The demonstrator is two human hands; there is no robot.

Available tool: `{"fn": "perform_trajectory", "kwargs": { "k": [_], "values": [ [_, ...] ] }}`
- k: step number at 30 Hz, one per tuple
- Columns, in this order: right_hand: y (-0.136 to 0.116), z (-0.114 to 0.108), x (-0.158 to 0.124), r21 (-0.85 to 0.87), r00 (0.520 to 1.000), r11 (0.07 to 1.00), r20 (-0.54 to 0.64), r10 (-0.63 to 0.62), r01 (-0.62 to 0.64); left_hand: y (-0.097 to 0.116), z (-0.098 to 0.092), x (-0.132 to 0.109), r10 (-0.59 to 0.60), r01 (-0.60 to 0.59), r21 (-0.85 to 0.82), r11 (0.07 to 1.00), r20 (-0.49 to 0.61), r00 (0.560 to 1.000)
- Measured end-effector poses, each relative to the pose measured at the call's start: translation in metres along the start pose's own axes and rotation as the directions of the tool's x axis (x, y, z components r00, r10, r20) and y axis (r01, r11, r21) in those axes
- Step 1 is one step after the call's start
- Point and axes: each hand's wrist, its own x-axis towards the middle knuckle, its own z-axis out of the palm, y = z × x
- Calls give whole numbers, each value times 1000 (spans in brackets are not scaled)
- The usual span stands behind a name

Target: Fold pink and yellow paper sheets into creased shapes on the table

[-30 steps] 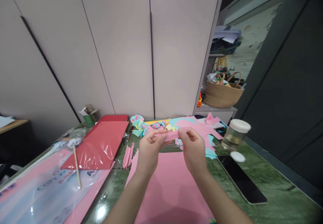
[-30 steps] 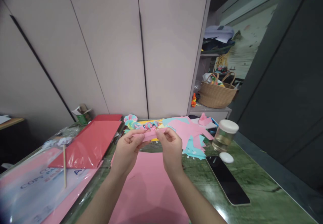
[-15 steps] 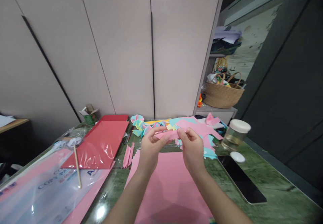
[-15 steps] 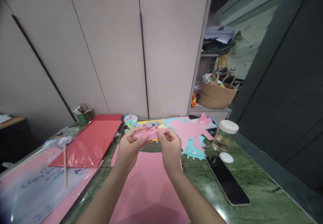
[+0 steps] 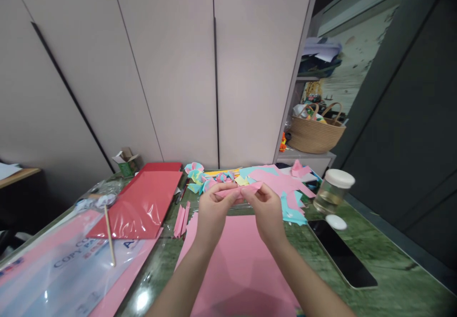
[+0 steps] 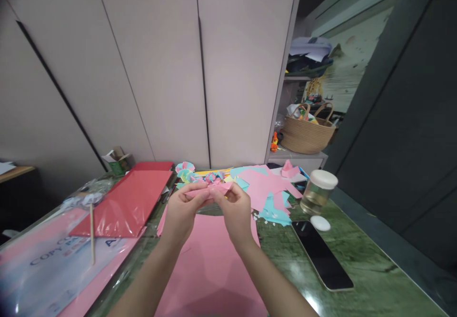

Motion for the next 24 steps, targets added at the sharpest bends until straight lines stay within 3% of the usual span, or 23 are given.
{"fn": "perform_trajectory", "kwargs": {
  "k": [7,11,24],
  "values": [
    [-1,0,-3,132,999,991,39,24,-29,-1,-2,-1,-28,28,-22,999,29,999],
    [-3,-3,-1,84,997,996,74,30,-37,2,-5,0,-24,24,12,1000,17,1000],
    [-3,-5,1,95,997,993,-21,-70,71,14,-1,-4,-51,56,-102,993,53,997]
  ]
}}
